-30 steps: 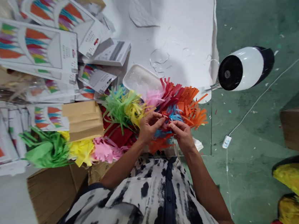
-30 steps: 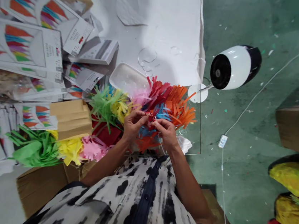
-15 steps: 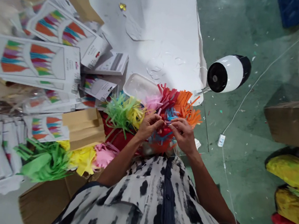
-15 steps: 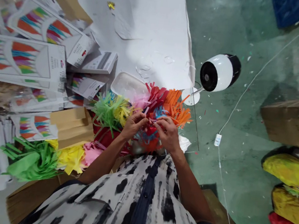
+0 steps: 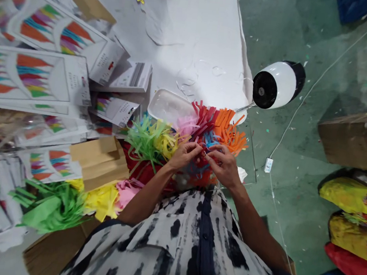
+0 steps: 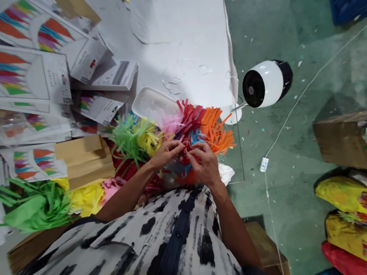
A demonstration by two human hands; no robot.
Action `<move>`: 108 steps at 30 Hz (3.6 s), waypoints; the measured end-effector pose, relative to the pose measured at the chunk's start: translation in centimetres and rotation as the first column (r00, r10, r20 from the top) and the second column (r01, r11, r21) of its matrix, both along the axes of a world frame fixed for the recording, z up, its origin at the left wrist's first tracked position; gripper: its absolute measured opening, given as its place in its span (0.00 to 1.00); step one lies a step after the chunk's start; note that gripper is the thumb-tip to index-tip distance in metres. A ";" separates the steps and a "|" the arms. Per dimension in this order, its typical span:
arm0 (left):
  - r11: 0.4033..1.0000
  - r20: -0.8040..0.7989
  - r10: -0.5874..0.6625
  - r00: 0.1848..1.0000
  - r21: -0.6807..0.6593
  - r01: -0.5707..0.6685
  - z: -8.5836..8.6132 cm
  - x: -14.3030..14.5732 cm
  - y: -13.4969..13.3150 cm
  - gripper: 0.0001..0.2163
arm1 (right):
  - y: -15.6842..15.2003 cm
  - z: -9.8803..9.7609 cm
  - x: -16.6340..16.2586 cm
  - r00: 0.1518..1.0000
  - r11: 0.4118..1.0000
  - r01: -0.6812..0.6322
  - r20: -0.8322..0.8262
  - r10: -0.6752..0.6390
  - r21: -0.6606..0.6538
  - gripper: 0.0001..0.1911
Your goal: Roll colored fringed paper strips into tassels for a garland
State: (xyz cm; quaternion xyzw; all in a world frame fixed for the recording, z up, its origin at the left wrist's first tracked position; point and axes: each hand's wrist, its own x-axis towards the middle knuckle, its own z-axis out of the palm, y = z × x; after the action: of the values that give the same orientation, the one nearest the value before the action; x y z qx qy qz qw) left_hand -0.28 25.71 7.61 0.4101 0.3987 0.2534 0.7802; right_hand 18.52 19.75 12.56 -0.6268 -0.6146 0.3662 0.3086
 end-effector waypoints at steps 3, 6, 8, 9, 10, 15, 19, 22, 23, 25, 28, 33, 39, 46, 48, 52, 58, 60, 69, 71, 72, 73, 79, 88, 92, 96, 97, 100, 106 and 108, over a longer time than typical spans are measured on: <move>1.000 0.005 0.003 1.000 -0.008 -0.003 -0.3 0.1 0.2 0.23 | 0.3 0.0 -0.2 0.998 1.000 -0.003 0.058 0.003 0.002 0.08; 1.000 0.015 0.015 1.000 -0.008 -0.015 -0.5 0.0 0.3 0.22 | 0.5 0.0 -0.4 0.996 1.000 0.003 0.084 -0.002 -0.012 0.08; 1.000 0.019 0.024 1.000 -0.005 -0.024 -0.5 0.0 0.3 0.22 | 0.6 -0.1 -0.5 0.996 1.000 -0.002 0.090 0.004 -0.024 0.08; 1.000 0.020 0.026 0.999 -0.003 -0.025 -0.5 -0.1 0.2 0.21 | 0.6 -0.1 -0.5 0.996 1.000 -0.004 0.092 0.006 -0.029 0.09; 1.000 0.022 0.025 0.999 -0.002 -0.025 -0.6 -0.1 0.2 0.21 | 0.7 -0.2 -0.6 0.996 0.999 -0.005 0.092 0.009 -0.035 0.09; 1.000 0.044 0.019 0.999 0.001 -0.019 -0.7 -0.1 -0.1 0.20 | 0.9 -0.2 -0.8 0.997 0.997 -0.003 0.075 0.009 -0.078 0.09; 0.999 0.081 0.023 0.996 0.027 -0.025 -0.9 -0.1 -0.3 0.20 | 0.9 -0.2 -0.8 0.998 0.993 -0.010 0.061 0.018 -0.117 0.09; 0.999 0.084 0.024 0.996 0.037 -0.027 -1.1 -0.1 -0.6 0.19 | 0.7 -0.3 -0.9 0.998 0.992 -0.002 0.064 0.010 -0.130 0.10; 0.999 0.081 0.027 0.996 0.029 -0.030 -1.1 -0.1 -0.7 0.19 | 0.7 -0.4 -1.0 0.998 0.991 -0.001 0.069 0.010 -0.134 0.10; 0.999 0.075 0.030 0.997 0.010 -0.031 -1.3 0.0 -0.9 0.20 | 0.6 -0.5 -1.1 0.997 0.989 -0.008 0.078 0.020 -0.145 0.11; 1.000 0.071 0.025 0.997 -0.002 -0.025 -1.4 -0.1 -1.1 0.20 | 0.4 -0.6 -1.2 0.997 0.986 -0.027 0.073 0.040 -0.162 0.11; 1.000 0.067 0.007 0.998 0.001 -0.007 -1.5 -0.3 -1.2 0.21 | 0.2 -0.6 -1.2 0.996 0.987 -0.031 0.081 0.044 -0.158 0.12; 0.996 0.022 0.014 1.000 0.087 -0.016 -1.3 -0.3 -1.4 0.20 | 0.0 -0.8 -1.2 0.996 0.989 -0.028 0.084 0.041 -0.146 0.10; 0.951 -0.153 0.089 0.984 0.308 -0.038 -0.6 -0.1 -1.9 0.12 | -0.2 -0.5 -1.5 0.998 0.989 0.055 -0.030 -0.059 -0.135 0.06; 0.925 -0.229 0.092 0.969 0.379 0.002 -0.4 0.0 -2.1 0.11 | -0.2 -0.3 -1.5 0.993 0.983 0.099 -0.047 -0.108 -0.153 0.04; 0.880 -0.347 0.074 0.935 0.463 0.102 0.1 0.3 -2.7 0.09 | -0.5 -0.3 -1.5 0.994 0.987 0.094 -0.045 -0.101 -0.132 0.06; 0.881 -0.329 -0.013 0.944 0.442 0.167 1.0 0.6 -4.6 0.12 | -1.9 -1.3 -0.6 0.964 0.969 0.212 -0.134 -0.228 -0.124 0.07; 0.886 -0.323 -0.030 0.946 0.430 0.174 1.0 0.7 -5.5 0.13 | -2.4 -1.7 0.0 0.952 0.966 0.224 -0.181 -0.245 -0.132 0.08; 0.871 -0.432 0.091 0.897 0.472 0.139 -0.4 0.8 -7.8 0.10 | -3.4 -2.8 0.9 0.970 0.975 0.196 -0.128 -0.208 -0.101 0.09; 0.862 -0.451 0.105 0.886 0.486 0.145 -0.9 0.2 -7.9 0.10 | -3.5 -2.6 0.9 0.977 0.983 0.171 -0.116 -0.177 -0.058 0.07; 0.855 -0.467 0.119 0.876 0.497 0.148 -1.2 -0.2 -7.9 0.10 | -3.5 -2.5 1.0 0.980 0.986 0.164 -0.109 -0.167 -0.033 0.07; 0.850 -0.482 0.138 0.865 0.507 0.147 -1.5 -0.8 -7.8 0.10 | -3.5 -2.4 1.0 0.983 0.987 0.158 -0.098 -0.158 -0.005 0.06; 0.677 -0.747 0.189 0.637 0.569 0.466 -2.7 -2.7 -6.1 0.14 | -2.7 -2.7 1.9 0.996 0.992 0.053 -0.079 -0.044 0.114 0.06; 0.602 -0.756 0.210 0.620 0.600 0.527 -1.6 -3.5 -3.7 0.13 | -2.8 -3.3 2.1 0.981 0.998 -0.062 -0.184 0.063 0.009 0.08; 0.561 -0.586 0.315 0.747 0.750 0.352 0.6 -5.0 -2.1 0.15 | -3.3 -3.0 2.3 0.983 0.998 -0.048 -0.177 0.042 -0.034 0.10; 0.507 -0.295 0.510 0.808 0.862 -0.006 4.3 -5.3 -0.5 0.14 | -3.2 -2.6 2.1 0.982 0.999 -0.026 -0.188 0.017 -0.041 0.10; 0.498 -0.243 0.533 0.810 0.865 -0.068 5.1 -5.0 -0.3 0.14 | -3.0 -2.4 1.9 0.981 0.999 -0.017 -0.194 0.009 -0.037 0.10; 0.563 -0.161 0.497 0.853 0.808 -0.175 6.5 -2.8 -0.4 0.12 | -2.2 -1.6 1.1 0.977 1.000 0.021 -0.212 -0.023 -0.010 0.09; 0.840 -0.131 0.460 0.878 0.384 -0.383 5.0 1.8 -2.3 0.14 | -0.2 0.3 -0.2 0.951 0.987 0.143 -0.287 -0.115 0.078 0.06; 0.883 -0.127 0.434 0.892 0.254 -0.394 4.2 2.3 -3.1 0.17 | 0.3 0.5 -0.3 0.957 0.988 0.142 -0.262 -0.122 0.057 0.07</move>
State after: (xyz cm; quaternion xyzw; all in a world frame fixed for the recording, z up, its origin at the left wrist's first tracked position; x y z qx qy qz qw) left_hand 2.06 22.65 11.78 0.4206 0.5152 0.4193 0.6179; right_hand 18.23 20.04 13.03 -0.6015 -0.5393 0.3997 0.4332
